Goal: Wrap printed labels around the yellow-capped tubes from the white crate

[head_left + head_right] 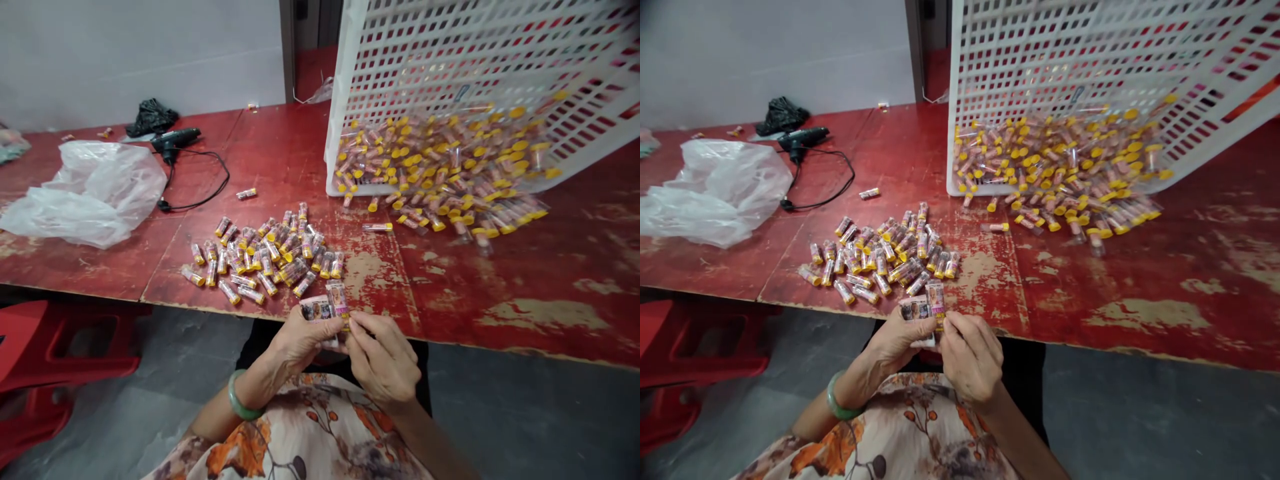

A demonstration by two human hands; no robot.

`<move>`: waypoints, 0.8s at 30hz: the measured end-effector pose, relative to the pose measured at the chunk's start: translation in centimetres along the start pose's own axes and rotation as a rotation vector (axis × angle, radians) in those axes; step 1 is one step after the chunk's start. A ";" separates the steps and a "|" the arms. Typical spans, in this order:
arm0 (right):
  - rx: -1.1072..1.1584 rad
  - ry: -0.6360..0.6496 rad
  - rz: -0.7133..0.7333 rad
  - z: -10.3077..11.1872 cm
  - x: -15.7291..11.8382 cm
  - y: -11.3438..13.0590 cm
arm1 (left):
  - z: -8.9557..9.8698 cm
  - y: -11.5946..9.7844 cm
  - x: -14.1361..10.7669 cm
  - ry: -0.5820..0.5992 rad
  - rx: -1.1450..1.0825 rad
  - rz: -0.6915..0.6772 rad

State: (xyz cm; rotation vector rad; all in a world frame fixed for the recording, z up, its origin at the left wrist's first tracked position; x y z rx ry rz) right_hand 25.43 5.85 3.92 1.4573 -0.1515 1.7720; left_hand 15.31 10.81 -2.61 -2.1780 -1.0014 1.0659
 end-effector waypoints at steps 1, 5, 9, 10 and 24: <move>0.003 -0.004 -0.006 -0.1 0.0 0.0 | 0.1 0.1 0.0 0.002 0.003 0.002; -0.007 -0.011 -0.016 -0.4 -0.1 -0.1 | 0.7 0.3 0.3 -0.005 0.007 -0.007; -0.020 -0.016 0.033 -1.0 -0.4 0.4 | 0.9 0.3 0.4 -0.017 0.009 -0.021; -0.024 -0.012 0.044 -1.2 -0.4 0.5 | 1.0 0.1 0.4 -0.024 0.018 -0.021; -0.331 0.495 -0.447 -3.6 5.9 -24.2 | 11.6 -18.7 4.4 -0.595 1.273 -0.367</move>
Point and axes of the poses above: each hand's wrist, its own x-axis towards the middle knuckle, its own z-axis out of the back of the hand, y = z × x, the point moved 7 cm from there along x, towards the middle knuckle, and after that the axes turned 5 degrees about x, right-handed, at the moved point
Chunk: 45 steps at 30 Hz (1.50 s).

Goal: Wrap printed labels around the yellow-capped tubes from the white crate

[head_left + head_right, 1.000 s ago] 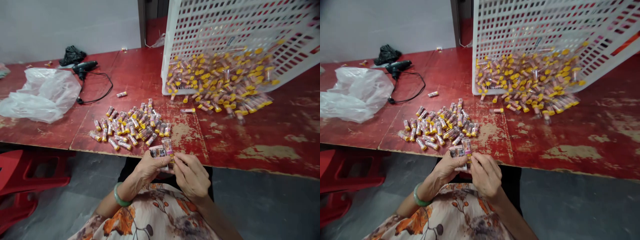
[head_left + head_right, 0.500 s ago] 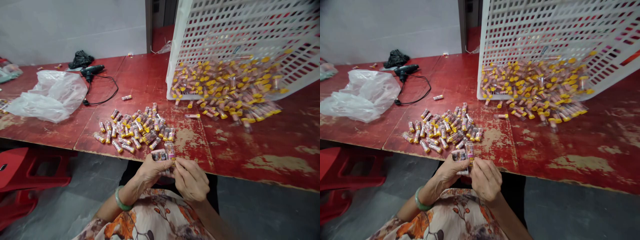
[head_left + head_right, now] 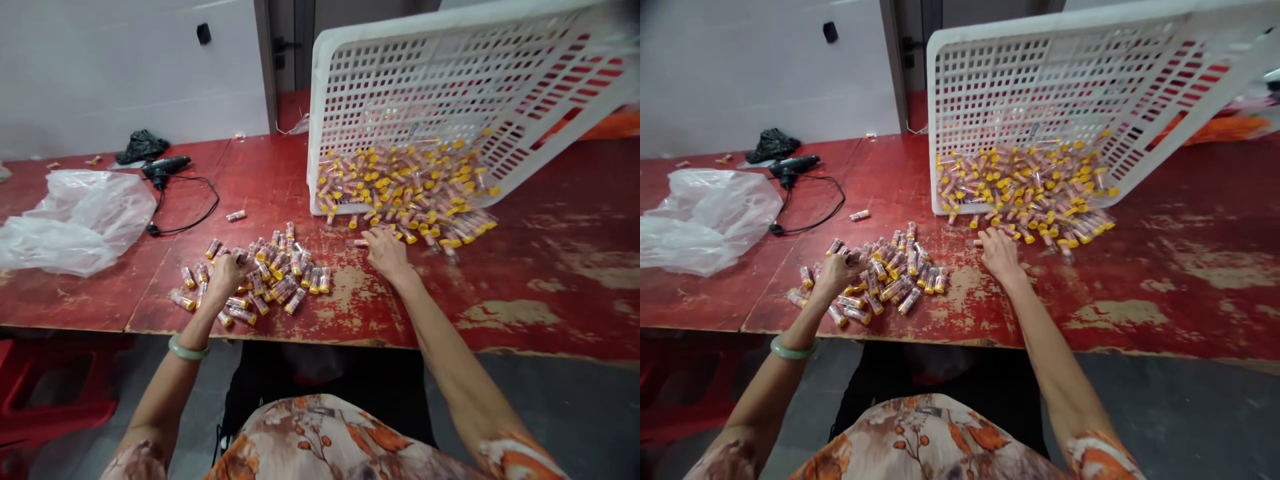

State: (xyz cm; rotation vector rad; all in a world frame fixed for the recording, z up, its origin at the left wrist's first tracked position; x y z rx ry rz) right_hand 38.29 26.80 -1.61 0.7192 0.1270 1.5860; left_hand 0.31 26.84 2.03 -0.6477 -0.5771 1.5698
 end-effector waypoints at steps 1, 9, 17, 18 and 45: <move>0.028 0.021 -0.007 -0.7 0.8 -0.8 | 0.1 0.2 0.6 -0.011 0.017 -0.001; 0.500 -0.120 -0.136 -0.6 -1.4 -0.6 | 1.1 1.0 -3.3 -0.365 -0.626 0.101; 1.788 0.108 -0.555 -3.0 -13.0 9.8 | -9.8 -3.2 -11.6 0.340 -1.202 0.234; 1.805 0.121 -0.590 -3.3 -13.6 11.0 | -10.5 -3.4 -12.1 0.354 -1.183 0.240; 0.617 0.094 0.042 2.2 -17.9 14.2 | -13.5 -3.0 -13.3 0.207 -1.347 0.513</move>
Point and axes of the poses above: each hand's wrist, its own x-axis towards the middle knuckle, its own z-axis out of the back of the hand, y = z × x, the point moved 7 cm from there along x, towards the middle knuckle, and after that the axes turned 5 degrees about x, right-handed, at the moved point
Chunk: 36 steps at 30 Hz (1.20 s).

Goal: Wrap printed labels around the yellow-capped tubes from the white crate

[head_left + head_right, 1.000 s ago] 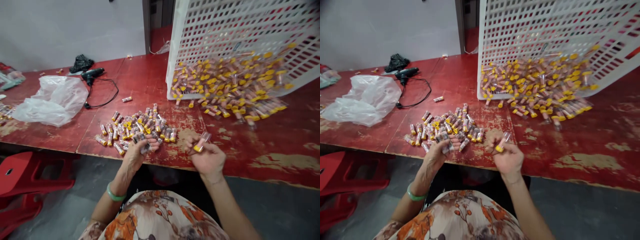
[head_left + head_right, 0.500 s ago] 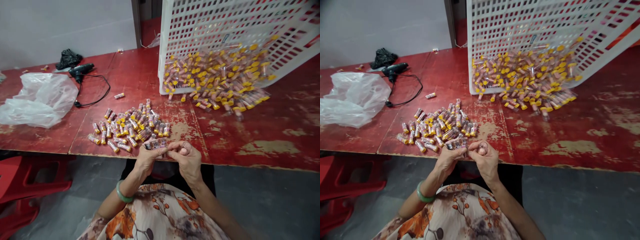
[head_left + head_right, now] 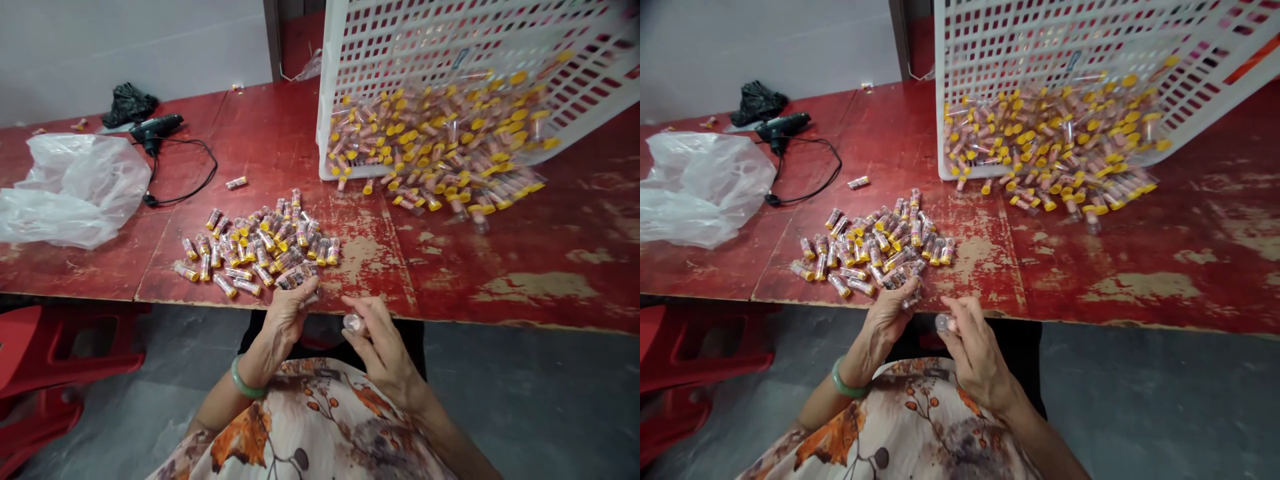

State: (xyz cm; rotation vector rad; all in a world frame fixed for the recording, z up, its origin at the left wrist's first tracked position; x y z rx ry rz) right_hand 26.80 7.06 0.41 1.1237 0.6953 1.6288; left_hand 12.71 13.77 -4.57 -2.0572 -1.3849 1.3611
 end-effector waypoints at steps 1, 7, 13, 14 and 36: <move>-0.069 -0.020 0.067 -0.1 -0.2 0.6 | -0.2 0.2 -0.1 0.005 -0.014 0.021; -0.302 -0.192 0.360 -0.4 -0.7 2.0 | -1.0 1.3 -0.7 0.024 -0.079 0.071; -0.513 -0.273 0.387 0.0 -1.0 1.6 | -1.7 1.9 -1.7 -0.009 -0.060 0.111; -0.551 -0.291 0.389 0.0 -1.1 1.6 | -1.9 2.0 -1.8 -0.003 -0.065 0.126; -0.637 -0.355 0.421 -1.8 -1.1 1.7 | -2.0 2.1 -1.8 0.028 0.039 -0.105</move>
Point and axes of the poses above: each hand's wrist, its own x-axis towards the middle knuckle, its own z-axis out of the back of the hand, y = z × x, the point moved 7 cm from there along x, towards the middle knuckle, and after that the axes turned 5 degrees about x, right-handed, at the moved point
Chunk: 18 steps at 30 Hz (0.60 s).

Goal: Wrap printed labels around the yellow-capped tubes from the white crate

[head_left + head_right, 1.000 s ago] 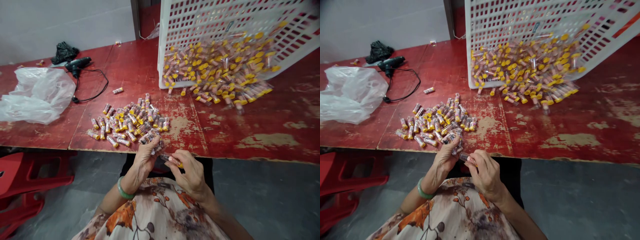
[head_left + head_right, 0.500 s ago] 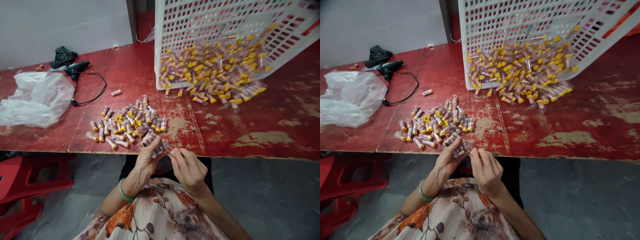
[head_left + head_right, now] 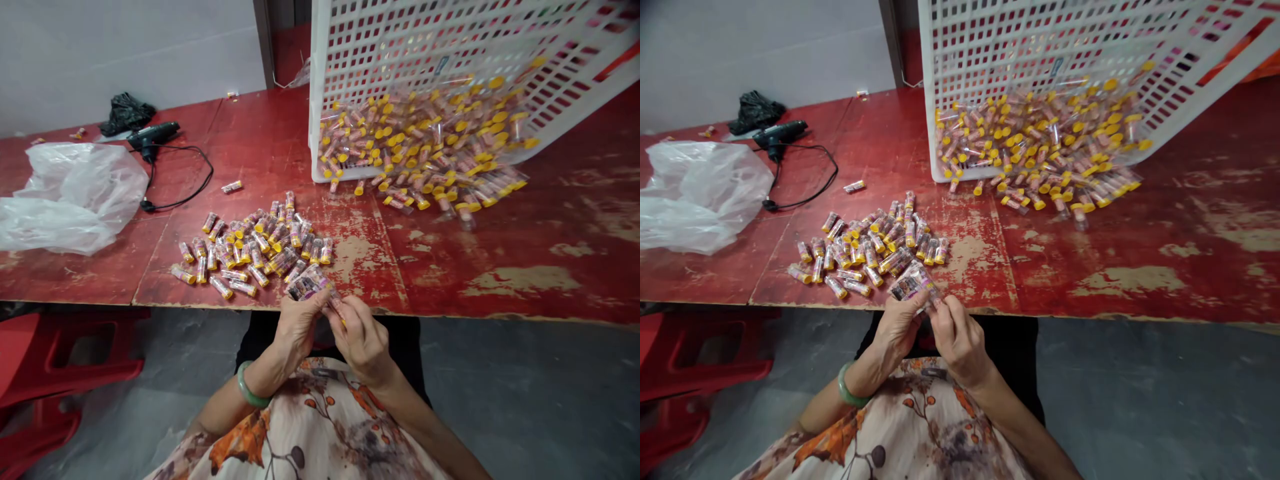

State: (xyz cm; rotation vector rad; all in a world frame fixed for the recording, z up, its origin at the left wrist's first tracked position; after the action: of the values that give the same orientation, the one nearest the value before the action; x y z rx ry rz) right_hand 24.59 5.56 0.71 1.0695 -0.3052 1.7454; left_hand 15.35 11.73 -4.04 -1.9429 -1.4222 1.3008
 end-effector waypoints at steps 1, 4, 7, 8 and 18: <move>0.022 -0.003 -0.012 0.1 0.3 -0.1 | -0.1 0.1 0.0 0.020 0.007 0.005; 0.304 0.070 -0.114 0.2 1.3 -1.0 | 0.1 0.1 0.1 0.055 0.025 0.055; 0.581 0.235 -0.180 0.1 1.8 -1.5 | 0.5 -0.3 0.4 0.088 0.033 0.101; 0.614 0.240 -0.192 0.3 1.8 -1.7 | 0.6 -0.4 0.5 0.110 0.034 0.118; 0.514 -0.062 -0.222 1.1 1.2 -2.6 | -0.3 0.4 -0.8 0.246 0.085 0.192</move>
State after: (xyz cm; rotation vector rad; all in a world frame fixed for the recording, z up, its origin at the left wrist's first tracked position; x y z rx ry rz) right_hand 27.26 6.77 1.52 1.4621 0.2347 1.6272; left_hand 15.75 10.88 -3.86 -2.1382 -1.0690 1.1326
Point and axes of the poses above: each hand's wrist, its own x-axis towards the middle knuckle, its own z-axis out of the back of the hand, y = z × x, the point moved 7 cm from there along x, towards the middle knuckle, and after that the axes turned 5 degrees about x, right-handed, at the moved point
